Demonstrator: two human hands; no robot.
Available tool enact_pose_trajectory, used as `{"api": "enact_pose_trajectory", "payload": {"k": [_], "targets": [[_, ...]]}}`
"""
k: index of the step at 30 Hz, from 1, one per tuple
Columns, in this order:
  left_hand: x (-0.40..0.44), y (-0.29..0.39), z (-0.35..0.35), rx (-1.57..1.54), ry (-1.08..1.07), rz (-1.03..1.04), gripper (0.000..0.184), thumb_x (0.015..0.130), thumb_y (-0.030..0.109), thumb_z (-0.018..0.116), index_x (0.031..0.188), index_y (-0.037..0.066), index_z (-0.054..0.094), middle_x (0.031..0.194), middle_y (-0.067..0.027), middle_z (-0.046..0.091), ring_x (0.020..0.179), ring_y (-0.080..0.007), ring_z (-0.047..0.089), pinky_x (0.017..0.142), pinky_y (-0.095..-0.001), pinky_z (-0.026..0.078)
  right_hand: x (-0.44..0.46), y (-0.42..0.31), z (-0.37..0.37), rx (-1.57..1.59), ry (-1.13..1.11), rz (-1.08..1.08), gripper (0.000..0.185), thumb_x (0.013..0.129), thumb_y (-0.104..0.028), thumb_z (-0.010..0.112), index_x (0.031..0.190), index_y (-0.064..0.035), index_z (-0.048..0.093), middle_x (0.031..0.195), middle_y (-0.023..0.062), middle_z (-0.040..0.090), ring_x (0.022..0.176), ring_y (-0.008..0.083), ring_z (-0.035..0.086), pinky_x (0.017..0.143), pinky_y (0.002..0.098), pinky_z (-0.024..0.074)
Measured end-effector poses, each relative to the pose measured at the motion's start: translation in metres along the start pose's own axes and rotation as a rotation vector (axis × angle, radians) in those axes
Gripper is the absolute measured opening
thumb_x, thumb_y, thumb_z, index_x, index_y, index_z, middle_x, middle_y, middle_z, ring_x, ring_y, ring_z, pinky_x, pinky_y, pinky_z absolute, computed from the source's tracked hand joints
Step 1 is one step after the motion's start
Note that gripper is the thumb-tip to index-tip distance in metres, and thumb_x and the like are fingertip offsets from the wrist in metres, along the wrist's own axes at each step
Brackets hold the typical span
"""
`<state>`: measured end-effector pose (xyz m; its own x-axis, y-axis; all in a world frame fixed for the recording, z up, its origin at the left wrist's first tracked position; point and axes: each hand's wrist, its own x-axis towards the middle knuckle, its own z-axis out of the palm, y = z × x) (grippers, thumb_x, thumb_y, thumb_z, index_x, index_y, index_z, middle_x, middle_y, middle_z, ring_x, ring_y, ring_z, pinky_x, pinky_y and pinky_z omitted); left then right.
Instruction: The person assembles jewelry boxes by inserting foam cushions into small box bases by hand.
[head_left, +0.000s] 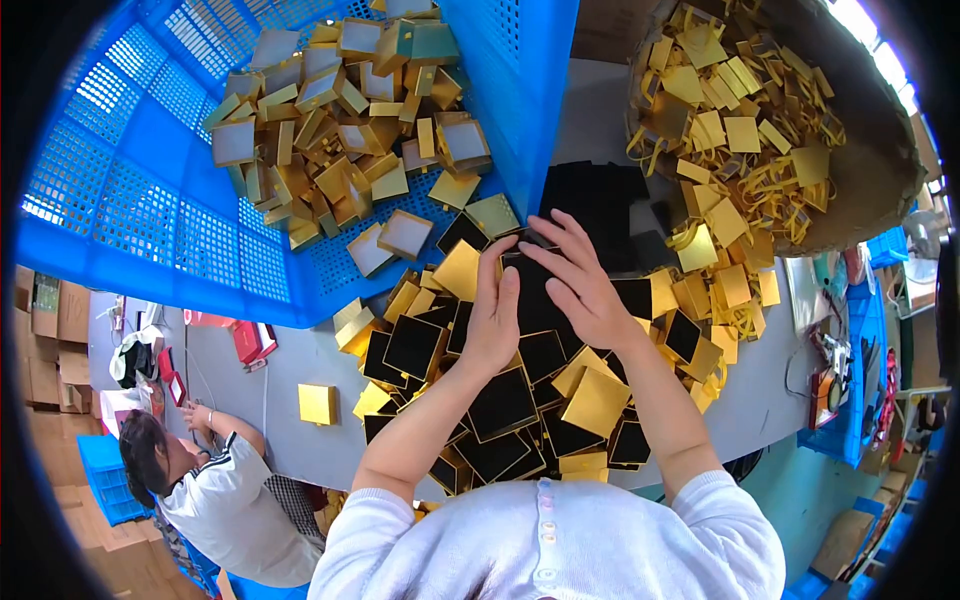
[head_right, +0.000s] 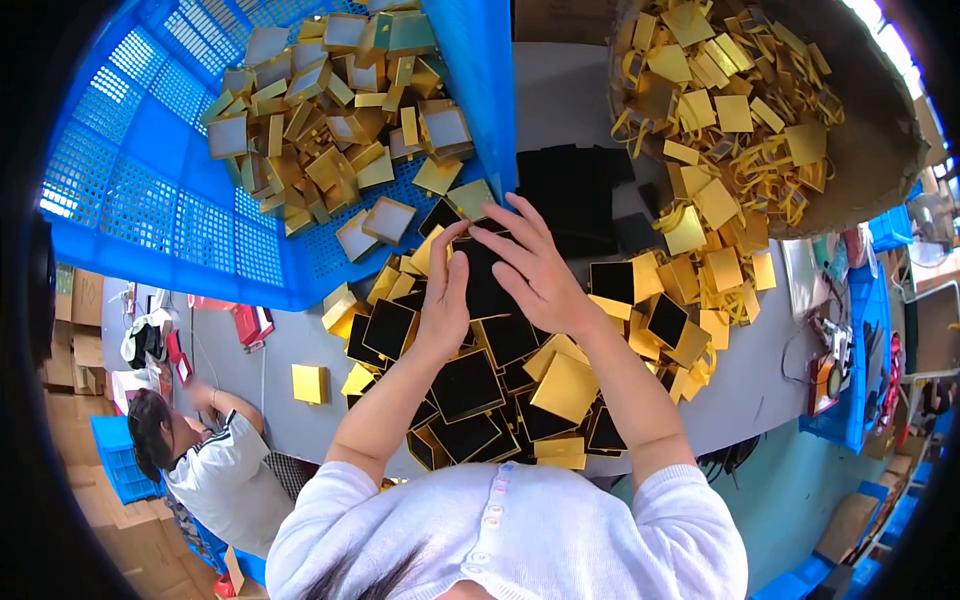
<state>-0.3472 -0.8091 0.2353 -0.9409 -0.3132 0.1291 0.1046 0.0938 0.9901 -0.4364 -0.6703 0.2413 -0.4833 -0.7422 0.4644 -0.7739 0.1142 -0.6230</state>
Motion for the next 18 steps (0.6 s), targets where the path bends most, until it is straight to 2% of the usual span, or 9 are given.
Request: {"api": "enact_pose_trajectory", "payload": {"k": [2,5,8,10,12,14,16,17,18], "targets": [[-0.003,0.003,0.001,0.001,-0.016,-0.126,0.032,0.1,0.016,0.039,0.13,0.005,0.04,0.126,-0.0102,0.046,0.117,-0.0179,0.045,0.1,-0.0292,0.033,0.001,0.0,0.012,0.369,0.224,0.145,0.04,0.093,-0.015,0.047,0.132,-0.0038,0.047,0.143,0.0166,0.036,0.134,0.0327,0.034,0.11,0.0377,0.0253],[-0.002,0.0,-0.002,0.031,-0.003,-0.113,0.029,0.096,0.009,0.049,0.124,0.005,0.045,0.117,-0.0083,0.052,0.106,-0.0145,0.05,0.093,-0.0261,0.038,0.002,0.006,0.027,0.376,0.3,0.366,0.041,0.094,-0.015,0.044,0.134,-0.0038,0.043,0.144,0.0171,0.035,0.134,0.032,0.034,0.11,0.0374,0.0259],[-0.001,-0.011,-0.003,0.002,0.055,-0.075,0.028,0.093,0.007,0.053,0.121,0.005,0.048,0.114,-0.0083,0.054,0.105,-0.0163,0.052,0.091,-0.0267,0.039,0.0,0.01,0.036,0.485,0.256,0.28,0.045,0.095,-0.016,0.042,0.137,-0.0016,0.036,0.143,0.0177,0.035,0.135,0.0311,0.032,0.111,0.0364,0.0236],[0.001,-0.014,-0.007,0.081,0.037,-0.104,0.038,0.09,0.006,0.058,0.126,0.005,0.045,0.116,-0.009,0.055,0.108,-0.018,0.052,0.093,-0.028,0.039,0.0,0.016,0.044,0.419,0.253,0.283,0.045,0.095,-0.017,0.042,0.138,-0.0018,0.035,0.143,0.0173,0.035,0.135,0.0301,0.032,0.111,0.0362,0.0229],[0.004,-0.004,-0.008,0.074,-0.04,-0.146,0.049,0.086,0.005,0.061,0.131,0.006,0.041,0.126,-0.0094,0.048,0.116,-0.0157,0.046,0.101,-0.0267,0.032,0.0,0.024,0.047,0.35,0.245,0.284,0.046,0.095,-0.017,0.042,0.138,-0.002,0.034,0.143,0.0169,0.035,0.135,0.0292,0.032,0.111,0.036,0.0221],[0.007,-0.012,-0.019,0.161,-0.15,-0.123,0.055,0.085,0.005,0.063,0.134,0.006,0.038,0.13,-0.0096,0.047,0.118,-0.0164,0.046,0.101,-0.0273,0.034,0.0,0.033,0.045,0.595,0.258,0.283,0.048,0.095,-0.022,0.043,0.139,-0.0027,0.036,0.142,0.0132,0.038,0.133,0.0248,0.035,0.111,0.0359,0.0231],[0.014,-0.012,-0.037,0.249,-0.265,-0.095,0.061,0.084,0.006,0.064,0.138,0.007,0.036,0.133,-0.0099,0.045,0.119,-0.0171,0.047,0.102,-0.0279,0.035,-0.001,0.05,0.028,0.446,0.278,0.303,0.047,0.092,-0.02,0.046,0.135,-0.002,0.041,0.137,0.0129,0.044,0.132,0.0243,0.038,0.11,0.0359,0.0251],[0.02,0.001,-0.047,0.127,-0.38,-0.273,0.065,0.081,0.004,0.067,0.138,0.007,0.036,0.131,-0.0102,0.047,0.116,-0.0184,0.05,0.098,-0.0296,0.039,-0.006,0.076,0.02,0.307,0.34,0.413,0.043,0.088,-0.012,0.049,0.129,-0.0021,0.047,0.131,0.0118,0.049,0.129,0.0241,0.041,0.108,0.0356,0.029],[0.024,0.005,-0.057,0.001,-0.492,-0.456,0.069,0.078,0.003,0.071,0.138,0.008,0.036,0.129,-0.0106,0.049,0.114,-0.0197,0.053,0.094,-0.0314,0.044,-0.016,0.116,0.017,0.218,0.485,0.471,0.041,0.079,-0.004,0.054,0.12,-0.0011,0.052,0.12,0.0163,0.057,0.116,0.0286,0.053,0.102,0.0356,0.0369]]}}
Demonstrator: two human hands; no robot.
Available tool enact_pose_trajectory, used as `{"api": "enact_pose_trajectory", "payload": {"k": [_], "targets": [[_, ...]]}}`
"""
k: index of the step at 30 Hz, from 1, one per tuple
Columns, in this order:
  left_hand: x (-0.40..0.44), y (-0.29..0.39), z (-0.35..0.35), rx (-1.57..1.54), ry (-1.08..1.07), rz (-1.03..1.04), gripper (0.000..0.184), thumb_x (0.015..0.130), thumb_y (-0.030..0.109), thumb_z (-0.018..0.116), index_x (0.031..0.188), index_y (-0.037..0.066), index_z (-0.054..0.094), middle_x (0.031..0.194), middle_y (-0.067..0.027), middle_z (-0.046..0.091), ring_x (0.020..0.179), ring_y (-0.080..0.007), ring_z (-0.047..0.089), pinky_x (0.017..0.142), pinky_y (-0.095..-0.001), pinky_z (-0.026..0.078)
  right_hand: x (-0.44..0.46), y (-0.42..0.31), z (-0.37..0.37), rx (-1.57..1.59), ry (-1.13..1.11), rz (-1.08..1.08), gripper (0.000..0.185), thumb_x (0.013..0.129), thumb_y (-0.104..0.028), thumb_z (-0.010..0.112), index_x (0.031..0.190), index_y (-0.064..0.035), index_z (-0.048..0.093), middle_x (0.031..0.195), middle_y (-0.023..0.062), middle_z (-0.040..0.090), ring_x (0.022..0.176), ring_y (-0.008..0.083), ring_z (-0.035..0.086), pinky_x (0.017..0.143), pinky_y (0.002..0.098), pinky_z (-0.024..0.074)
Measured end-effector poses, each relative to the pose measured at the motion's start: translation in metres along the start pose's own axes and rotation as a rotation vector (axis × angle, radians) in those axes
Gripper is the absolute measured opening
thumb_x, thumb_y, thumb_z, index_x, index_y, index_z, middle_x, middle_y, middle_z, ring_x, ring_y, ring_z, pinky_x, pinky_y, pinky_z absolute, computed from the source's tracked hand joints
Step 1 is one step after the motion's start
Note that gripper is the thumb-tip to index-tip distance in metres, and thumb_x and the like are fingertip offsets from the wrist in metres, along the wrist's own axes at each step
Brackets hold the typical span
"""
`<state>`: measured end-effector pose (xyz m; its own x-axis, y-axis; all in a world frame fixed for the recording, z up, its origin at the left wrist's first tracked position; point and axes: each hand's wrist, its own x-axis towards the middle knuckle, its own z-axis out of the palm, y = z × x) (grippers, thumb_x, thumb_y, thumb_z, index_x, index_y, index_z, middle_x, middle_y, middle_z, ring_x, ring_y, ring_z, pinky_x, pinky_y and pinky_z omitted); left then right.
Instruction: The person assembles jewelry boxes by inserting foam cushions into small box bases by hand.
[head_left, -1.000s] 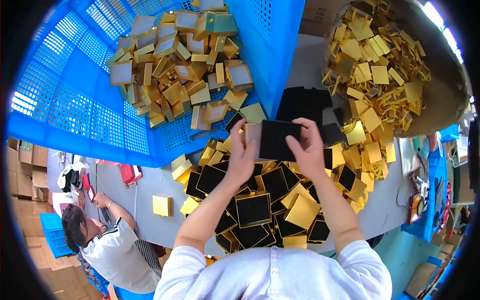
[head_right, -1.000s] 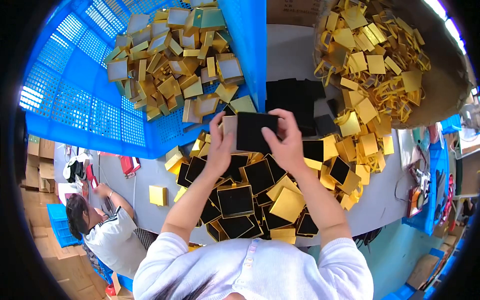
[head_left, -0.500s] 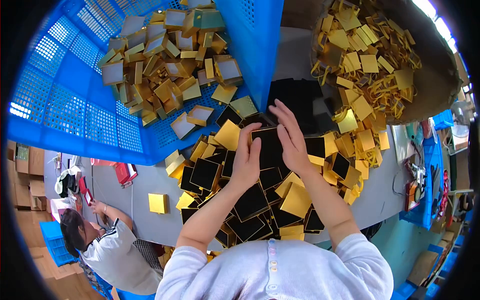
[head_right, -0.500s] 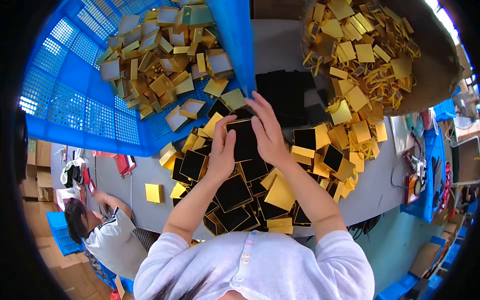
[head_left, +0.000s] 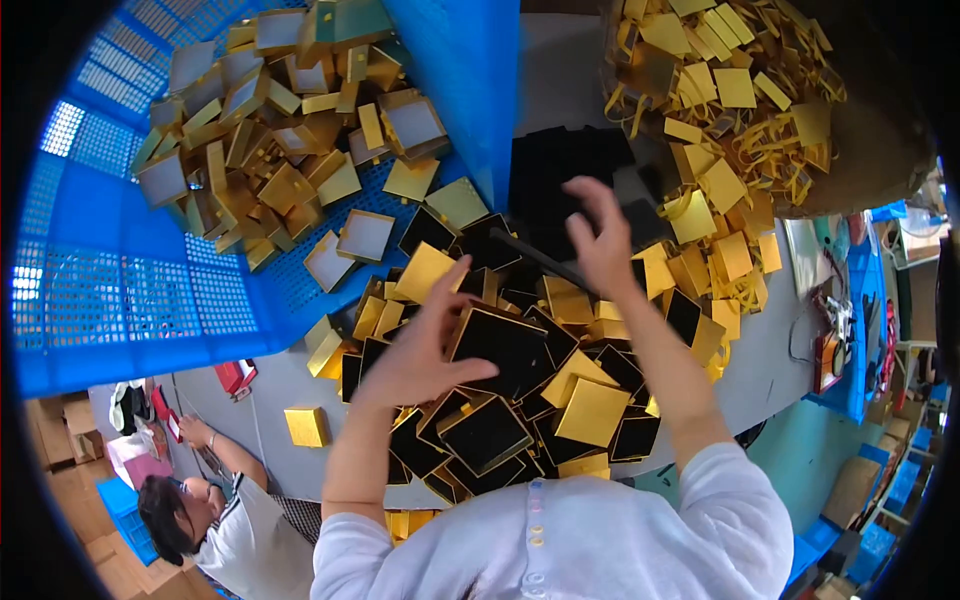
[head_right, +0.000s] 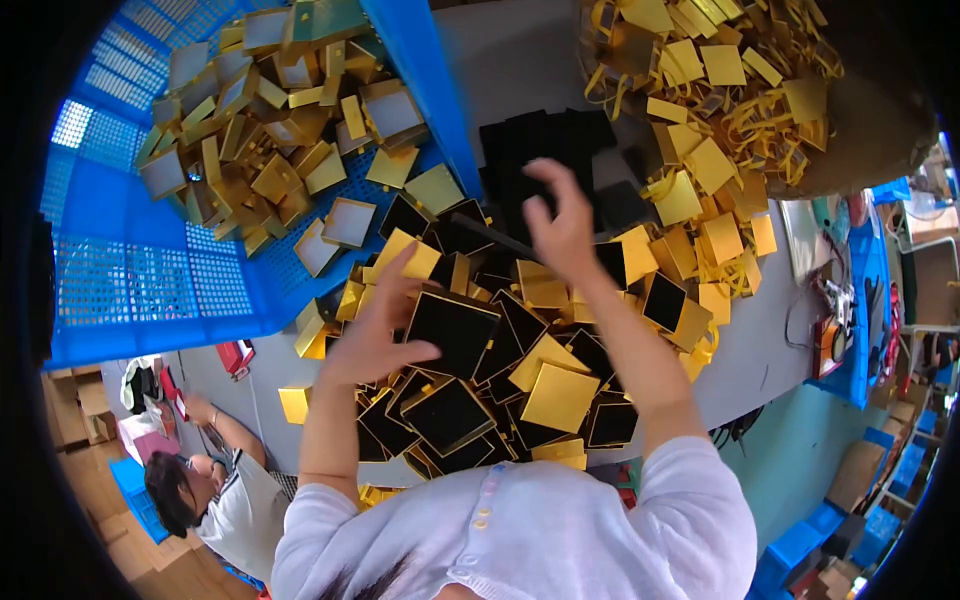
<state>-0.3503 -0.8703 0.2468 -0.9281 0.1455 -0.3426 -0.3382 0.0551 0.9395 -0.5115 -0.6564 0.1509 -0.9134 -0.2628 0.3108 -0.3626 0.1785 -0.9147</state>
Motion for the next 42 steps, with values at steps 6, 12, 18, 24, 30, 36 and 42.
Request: {"api": "enact_pose_trajectory", "payload": {"k": [6,12,18,24,30,36,42], "targets": [[0.076,-0.097,-0.131,0.33,0.936,0.157,0.048,0.081,0.013,0.069,0.124,0.002,0.051,0.111,-0.016,0.061,0.103,-0.0277,0.059,0.085,-0.0365,0.049,0.011,0.203,-0.121,-1.156,-0.462,0.475,0.085,0.067,-0.039,0.075,0.139,-0.0182,0.034,0.142,0.018,0.035,0.125,0.0414,0.04,0.103,0.0461,0.0387],[0.116,-0.152,-0.195,1.016,1.032,-0.277,0.039,0.081,0.029,0.065,0.107,0.002,0.058,0.116,-0.0191,0.056,0.108,-0.0385,0.052,0.093,-0.046,0.043,0.015,0.163,-0.121,-1.125,-0.417,0.529,0.064,0.078,-0.023,0.066,0.136,-0.0196,0.038,0.123,0.0224,0.052,0.109,0.0411,0.055,0.092,0.0475,0.0454],[0.115,-0.16,-0.188,1.397,0.856,-0.188,0.029,0.079,0.024,0.063,0.1,0.003,0.061,0.104,-0.0182,0.06,0.096,-0.0385,0.058,0.082,-0.0463,0.049,0.001,0.082,-0.137,-0.713,0.061,0.132,0.053,0.082,-0.009,0.061,0.131,-0.0133,0.043,0.095,0.0211,0.064,0.086,0.0328,0.063,0.081,0.0381,0.0481],[0.052,-0.087,-0.1,0.427,1.026,0.322,0.041,0.082,0.002,0.052,0.123,0.005,0.051,0.113,-0.0199,0.06,0.094,-0.0341,0.062,0.079,-0.0395,0.049,-0.019,-0.021,-0.071,0.145,0.127,0.428,0.041,0.085,-0.005,0.062,0.122,-0.0123,0.048,0.098,0.0039,0.058,0.083,0.0112,0.054,0.073,0.0205,0.0433],[0.027,-0.022,0.025,0.215,0.678,0.464,0.037,0.1,0.022,0.036,0.132,0.004,0.04,0.119,-0.0154,0.053,0.109,-0.0235,0.052,0.097,-0.0321,0.037,-0.04,-0.099,0.028,0.152,-0.134,0.037,0.033,0.084,-0.007,0.063,0.117,-0.0091,0.056,0.091,0.002,0.056,0.079,0.0107,0.053,0.069,0.0251,0.0431],[0.022,-0.015,0.046,0.085,0.648,0.526,0.037,0.103,0.026,0.031,0.132,0.005,0.04,0.116,-0.01,0.05,0.105,-0.0171,0.048,0.096,-0.0272,0.035,-0.032,-0.106,0.018,0.101,-0.225,-0.14,0.031,0.087,-0.009,0.054,0.118,-0.0056,0.055,0.138,0.0141,0.038,0.128,0.03,0.04,0.106,0.0347,0.0315],[0.02,-0.008,0.051,0.035,0.665,0.561,0.033,0.102,0.023,0.037,0.128,0.004,0.044,0.114,-0.0109,0.054,0.103,-0.0172,0.052,0.092,-0.0264,0.037,-0.044,-0.104,0.035,0.086,-0.289,-0.212,0.046,0.097,-0.018,0.041,0.14,-0.0027,0.035,0.147,0.0153,0.03,0.135,0.0295,0.032,0.111,0.0359,0.0239]]}}
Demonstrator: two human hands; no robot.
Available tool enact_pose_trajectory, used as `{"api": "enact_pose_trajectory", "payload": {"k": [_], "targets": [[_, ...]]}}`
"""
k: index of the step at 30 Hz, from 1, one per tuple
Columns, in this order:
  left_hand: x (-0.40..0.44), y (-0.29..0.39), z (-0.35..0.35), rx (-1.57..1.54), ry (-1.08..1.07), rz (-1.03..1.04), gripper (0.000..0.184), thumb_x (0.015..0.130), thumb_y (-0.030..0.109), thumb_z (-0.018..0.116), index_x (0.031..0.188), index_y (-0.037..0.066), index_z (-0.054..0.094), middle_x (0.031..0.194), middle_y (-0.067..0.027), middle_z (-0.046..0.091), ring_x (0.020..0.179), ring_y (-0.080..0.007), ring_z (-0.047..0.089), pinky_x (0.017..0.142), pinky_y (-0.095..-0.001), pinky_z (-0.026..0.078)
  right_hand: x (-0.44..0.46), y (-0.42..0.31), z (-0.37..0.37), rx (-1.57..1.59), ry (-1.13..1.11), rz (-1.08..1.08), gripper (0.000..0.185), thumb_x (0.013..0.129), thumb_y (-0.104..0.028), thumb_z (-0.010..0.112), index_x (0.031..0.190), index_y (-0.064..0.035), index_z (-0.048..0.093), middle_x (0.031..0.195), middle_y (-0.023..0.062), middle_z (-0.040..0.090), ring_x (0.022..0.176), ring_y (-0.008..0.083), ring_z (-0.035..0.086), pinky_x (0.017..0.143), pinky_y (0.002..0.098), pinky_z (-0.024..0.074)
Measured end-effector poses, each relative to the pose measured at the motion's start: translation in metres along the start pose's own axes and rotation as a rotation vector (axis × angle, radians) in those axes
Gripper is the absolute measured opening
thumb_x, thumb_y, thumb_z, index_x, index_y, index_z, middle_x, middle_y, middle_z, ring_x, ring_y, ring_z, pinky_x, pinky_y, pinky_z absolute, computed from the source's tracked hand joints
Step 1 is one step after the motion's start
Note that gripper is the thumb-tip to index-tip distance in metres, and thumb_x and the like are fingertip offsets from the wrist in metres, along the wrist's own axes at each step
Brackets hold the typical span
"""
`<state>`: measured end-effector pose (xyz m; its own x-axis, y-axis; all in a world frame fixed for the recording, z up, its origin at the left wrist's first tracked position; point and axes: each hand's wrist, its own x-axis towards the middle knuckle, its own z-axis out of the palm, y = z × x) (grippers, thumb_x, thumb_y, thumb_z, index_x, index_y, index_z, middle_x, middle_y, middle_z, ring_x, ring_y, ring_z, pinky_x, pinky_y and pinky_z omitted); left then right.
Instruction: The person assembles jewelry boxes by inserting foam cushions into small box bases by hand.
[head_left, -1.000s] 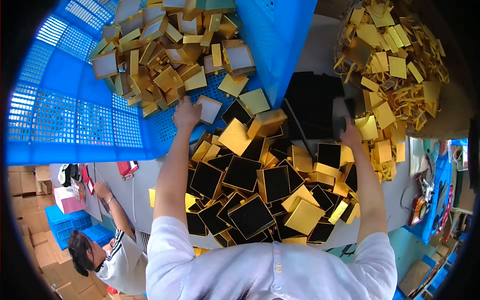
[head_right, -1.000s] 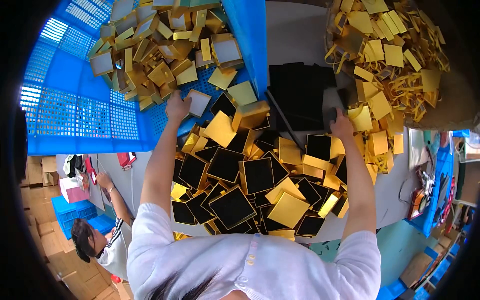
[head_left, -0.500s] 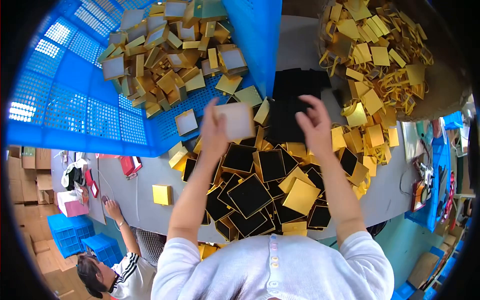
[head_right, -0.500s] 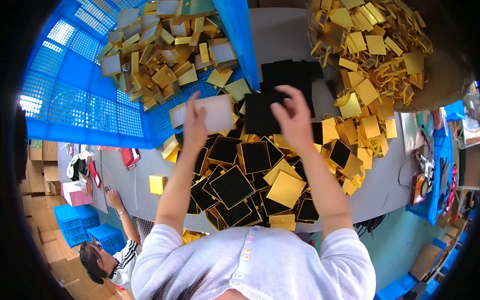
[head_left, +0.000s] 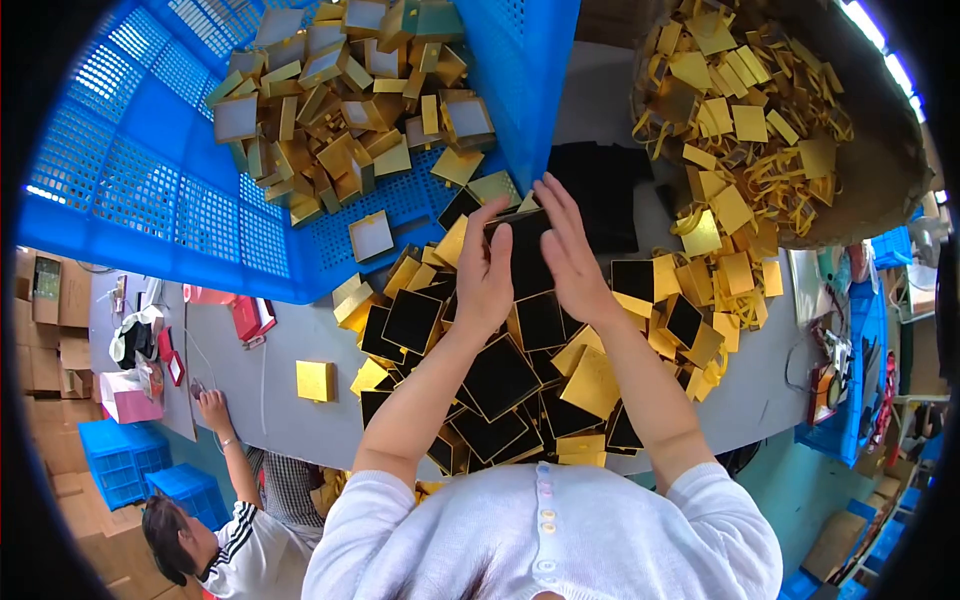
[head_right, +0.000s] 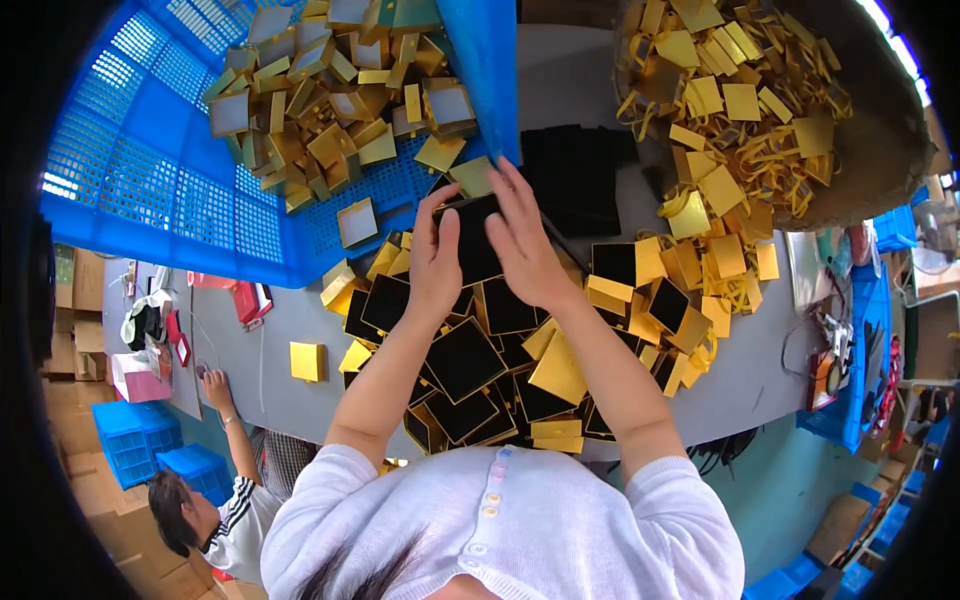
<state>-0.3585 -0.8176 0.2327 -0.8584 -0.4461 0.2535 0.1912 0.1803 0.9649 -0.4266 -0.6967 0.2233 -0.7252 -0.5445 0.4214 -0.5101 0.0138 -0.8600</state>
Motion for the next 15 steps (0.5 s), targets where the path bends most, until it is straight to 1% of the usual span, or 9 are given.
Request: {"api": "enact_pose_trajectory", "payload": {"k": [1,2,4,7,9,10,12,13,15], "targets": [[0.0,-0.002,-0.005,0.031,-0.031,-0.04,0.031,0.101,0.021,0.039,0.126,0.004,0.045,0.112,-0.0101,0.055,0.103,-0.0163,0.052,0.093,-0.0267,0.038,0.0,0.005,0.0,0.184,0.006,0.129,0.047,0.1,-0.022,0.037,0.142,-0.0019,0.032,0.147,0.0142,0.03,0.134,0.027,0.033,0.112,0.0352,0.0218],[-0.001,-0.004,-0.01,0.064,-0.061,-0.084,0.029,0.1,0.019,0.041,0.124,0.003,0.047,0.11,-0.0092,0.056,0.104,-0.0154,0.053,0.093,-0.0269,0.038,0.003,0.004,0.002,0.317,0.069,0.197,0.051,0.101,-0.038,0.033,0.14,-0.0055,0.036,0.141,0.0105,0.041,0.13,0.0259,0.039,0.111,0.0363,0.0239],[-0.001,-0.002,-0.022,0.031,-0.012,-0.174,0.03,0.097,0.017,0.049,0.123,0.004,0.048,0.11,-0.0088,0.056,0.105,-0.015,0.052,0.094,-0.0271,0.038,0.006,0.032,-0.003,0.577,0.235,0.415,0.043,0.101,-0.029,0.034,0.135,-0.004,0.041,0.132,0.0096,0.051,0.124,0.0247,0.046,0.107,0.0354,0.0303],[-0.009,-0.008,-0.04,-0.041,-0.036,-0.322,0.04,0.087,0.015,0.065,0.122,0.005,0.049,0.108,-0.008,0.057,0.105,-0.0138,0.052,0.093,-0.0271,0.039,0.012,0.086,-0.023,0.206,0.32,0.488,0.031,0.098,-0.016,0.04,0.124,-0.002,0.051,0.116,0.01,0.061,0.111,0.0218,0.057,0.098,0.034,0.0417],[-0.012,-0.008,-0.052,0.026,-0.198,-0.388,0.067,0.069,0.014,0.083,0.126,0.01,0.048,0.107,-0.007,0.057,0.105,-0.0139,0.052,0.093,-0.0274,0.04,0.008,0.149,-0.029,-0.277,0.137,0.481,0.024,0.087,-0.008,0.053,0.109,0.0003,0.059,0.099,0.0137,0.068,0.092,0.0252,0.066,0.08,0.0327,0.0512],[-0.012,0.0,-0.054,0.025,-0.201,-0.395,0.067,0.069,0.014,0.083,0.126,0.01,0.048,0.107,-0.007,0.057,0.105,-0.0139,0.052,0.093,-0.0274,0.04,0.005,0.172,-0.026,-0.278,0.136,0.489,0.024,0.087,-0.008,0.053,0.109,0.0003,0.059,0.099,0.0137,0.068,0.092,0.0252,0.066,0.08,0.0327,0.0512],[-0.01,0.01,-0.059,0.137,-0.365,-0.398,0.076,0.065,0.007,0.08,0.132,0.012,0.045,0.11,-0.0054,0.055,0.105,-0.016,0.052,0.098,-0.0285,0.037,0.009,0.194,-0.018,-0.496,-0.148,0.415,0.024,0.08,-0.01,0.06,0.102,0.0002,0.063,0.093,0.0164,0.068,0.087,0.0303,0.066,0.075,0.0363,0.0532],[-0.01,-0.004,-0.066,0.195,-0.489,-0.314,0.085,0.063,0.006,0.081,0.136,0.012,0.039,0.112,-0.0059,0.054,0.098,-0.0151,0.055,0.09,-0.0281,0.043,0.013,0.206,-0.015,-0.633,-0.338,0.557,0.036,0.077,-0.015,0.065,0.112,-0.0048,0.061,0.097,0.016,0.067,0.09,0.0333,0.065,0.077,0.0392,0.0534],[0.015,-0.007,-0.087,0.262,-0.557,-0.671,0.083,0.067,0.006,0.079,0.139,0.013,0.036,0.112,-0.0057,0.054,0.089,-0.0125,0.056,0.081,-0.027,0.047,0.026,0.192,-0.005,-0.824,-0.455,0.567,0.044,0.076,-0.017,0.068,0.117,-0.0068,0.058,0.098,0.0155,0.067,0.09,0.0332,0.065,0.077,0.0402,0.0537]]}}
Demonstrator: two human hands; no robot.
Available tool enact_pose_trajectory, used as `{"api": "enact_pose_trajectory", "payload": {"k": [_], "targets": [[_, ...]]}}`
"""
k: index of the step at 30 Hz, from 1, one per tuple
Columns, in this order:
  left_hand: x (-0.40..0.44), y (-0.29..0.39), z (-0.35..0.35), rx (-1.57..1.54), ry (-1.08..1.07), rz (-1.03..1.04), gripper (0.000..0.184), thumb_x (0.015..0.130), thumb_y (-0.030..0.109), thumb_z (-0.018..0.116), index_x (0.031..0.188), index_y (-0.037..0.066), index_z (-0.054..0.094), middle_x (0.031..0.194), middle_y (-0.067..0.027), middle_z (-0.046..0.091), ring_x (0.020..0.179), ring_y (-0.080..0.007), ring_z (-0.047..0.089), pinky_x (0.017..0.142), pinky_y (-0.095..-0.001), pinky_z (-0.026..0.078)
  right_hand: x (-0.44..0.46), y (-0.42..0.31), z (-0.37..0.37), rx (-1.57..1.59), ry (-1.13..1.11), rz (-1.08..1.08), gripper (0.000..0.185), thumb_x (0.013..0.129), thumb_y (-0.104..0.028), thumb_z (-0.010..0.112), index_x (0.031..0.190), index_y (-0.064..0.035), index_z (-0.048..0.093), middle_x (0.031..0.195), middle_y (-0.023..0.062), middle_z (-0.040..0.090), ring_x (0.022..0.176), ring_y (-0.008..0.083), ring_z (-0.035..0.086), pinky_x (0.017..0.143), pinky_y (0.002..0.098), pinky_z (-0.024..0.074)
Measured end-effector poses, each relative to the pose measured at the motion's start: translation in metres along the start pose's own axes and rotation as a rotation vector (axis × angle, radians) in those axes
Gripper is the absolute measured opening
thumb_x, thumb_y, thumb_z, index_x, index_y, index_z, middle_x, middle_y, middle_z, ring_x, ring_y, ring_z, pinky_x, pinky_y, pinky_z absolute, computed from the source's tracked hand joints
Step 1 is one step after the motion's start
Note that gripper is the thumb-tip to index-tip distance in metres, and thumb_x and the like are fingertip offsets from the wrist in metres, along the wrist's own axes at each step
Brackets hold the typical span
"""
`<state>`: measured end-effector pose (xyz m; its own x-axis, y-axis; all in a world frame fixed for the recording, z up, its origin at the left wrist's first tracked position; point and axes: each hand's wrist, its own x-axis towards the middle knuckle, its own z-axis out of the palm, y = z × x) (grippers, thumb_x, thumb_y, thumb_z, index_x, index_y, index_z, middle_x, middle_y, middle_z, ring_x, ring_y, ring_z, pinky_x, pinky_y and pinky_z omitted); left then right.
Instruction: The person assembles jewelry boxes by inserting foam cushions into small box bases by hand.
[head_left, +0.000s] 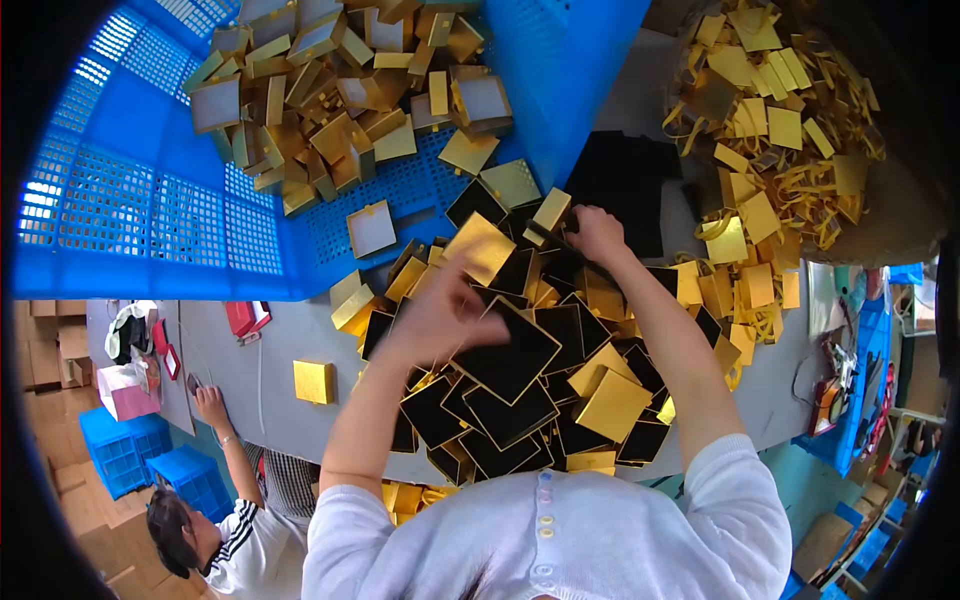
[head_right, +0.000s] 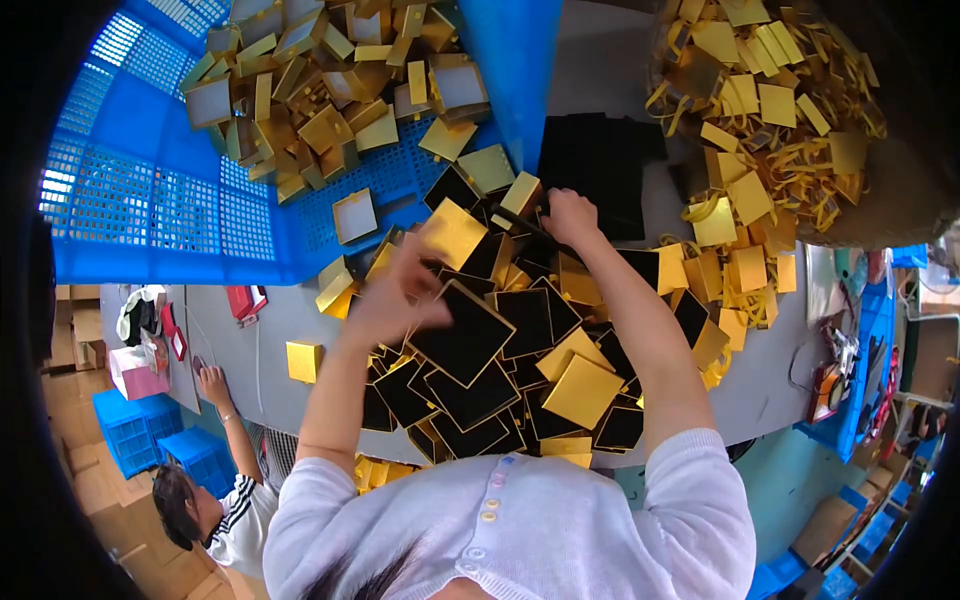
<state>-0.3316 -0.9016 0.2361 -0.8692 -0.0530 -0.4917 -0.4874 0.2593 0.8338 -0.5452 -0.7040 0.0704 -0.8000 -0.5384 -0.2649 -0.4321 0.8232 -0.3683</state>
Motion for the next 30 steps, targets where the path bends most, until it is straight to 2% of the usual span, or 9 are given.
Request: {"api": "enact_pose_trajectory", "payload": {"k": [1,4,6,10,12,16,18,24,30], "targets": [[0.036,-0.047,-0.016,-0.242,0.23,0.226,0.069,0.075,0.008,0.073,0.136,0.01,0.04,0.111,-0.0054,0.054,0.082,-0.0102,0.056,0.072,-0.0263,0.048,0.0,-0.008,-0.004,-0.212,-0.053,0.017,0.052,0.074,-0.02,0.07,0.123,-0.0088,0.055,0.098,0.0149,0.066,0.09,0.0332,0.065,0.076,0.0412,0.054],[0.131,-0.157,-0.106,0.524,1.119,0.234,0.061,0.078,0.033,0.072,0.123,0.0,0.048,0.116,-0.0203,0.057,0.104,-0.0361,0.056,0.085,-0.0433,0.047,0.0,-0.016,-0.005,-0.324,-0.068,-0.022,0.061,0.071,-0.022,0.074,0.126,-0.0113,0.051,0.101,0.0144,0.065,0.09,0.0323,0.066,0.073,0.0424,0.0544],[0.156,-0.211,-0.131,0.69,1.125,-0.308,0.054,0.074,0.037,0.073,0.109,-0.001,0.057,0.101,-0.0195,0.063,0.099,-0.0399,0.058,0.082,-0.0444,0.049,0.006,-0.014,-0.004,-0.306,-0.1,-0.006,0.059,0.07,-0.021,0.073,0.125,-0.0117,0.052,0.1,0.0141,0.065,0.089,0.0316,0.066,0.072,0.0426,0.0545],[0.159,-0.258,-0.146,0.652,0.826,-0.339,0.047,0.071,0.038,0.072,0.093,-0.001,0.061,0.084,-0.0195,0.065,0.086,-0.04,0.063,0.075,-0.0446,0.051,0.005,-0.013,0.001,-0.263,-0.035,0.064,0.053,0.07,-0.016,0.071,0.12,-0.0116,0.054,0.1,0.0134,0.064,0.089,0.032,0.065,0.072,0.0422,0.0547],[0.148,-0.257,-0.143,0.612,0.92,-0.042,0.03,0.074,0.026,0.067,0.081,-0.001,0.06,0.067,-0.0149,0.062,0.073,-0.0347,0.064,0.067,-0.0434,0.052,0.004,-0.011,0.005,-0.25,-0.003,0.055,0.051,0.07,-0.015,0.071,0.118,-0.0102,0.056,0.1,0.0126,0.063,0.094,0.0319,0.062,0.074,0.042,0.0531],[0.102,-0.203,-0.138,0.286,1.103,-0.06,0.019,0.078,0.015,0.061,0.089,0.0,0.059,0.077,-0.0134,0.063,0.071,-0.0249,0.063,0.061,-0.0382,0.052,-0.006,-0.011,0.007,-0.425,0.117,-0.086,0.049,0.066,-0.024,0.073,0.112,-0.0108,0.06,0.109,0.0102,0.059,0.108,0.0302,0.05,0.085,0.0402,0.0445],[0.081,-0.177,-0.13,-0.296,1.052,0.145,0.022,0.081,0.007,0.056,0.102,0.002,0.056,0.089,-0.0119,0.062,0.073,-0.0171,0.06,0.059,-0.0321,0.049,-0.008,-0.005,0.021,-0.409,0.169,-0.172,0.044,0.066,-0.019,0.071,0.108,-0.0099,0.062,0.105,0.0097,0.06,0.108,0.0298,0.048,0.085,0.0401,0.0419],[0.045,-0.129,-0.102,-0.362,0.841,0.179,0.035,0.083,0.003,0.053,0.118,0.001,0.053,0.099,-0.01,0.061,0.085,-0.0171,0.059,0.074,-0.027,0.047,0.0,-0.009,0.024,-0.568,0.164,-0.215,0.039,0.078,-0.035,0.058,0.112,-0.0157,0.063,0.109,0.0066,0.061,0.109,0.0288,0.045,0.097,0.0433,0.0288],[0.018,-0.108,-0.082,-0.554,0.719,0.215,0.035,0.087,0.003,0.049,0.122,0.007,0.052,0.108,-0.0092,0.059,0.094,-0.0167,0.057,0.079,-0.0265,0.046,-0.004,0.009,0.01,-0.453,-0.004,-0.03,0.038,0.074,-0.029,0.063,0.11,-0.0174,0.064,0.11,0.0077,0.063,0.112,0.0296,0.049,0.096,0.0435,0.0347]]}}
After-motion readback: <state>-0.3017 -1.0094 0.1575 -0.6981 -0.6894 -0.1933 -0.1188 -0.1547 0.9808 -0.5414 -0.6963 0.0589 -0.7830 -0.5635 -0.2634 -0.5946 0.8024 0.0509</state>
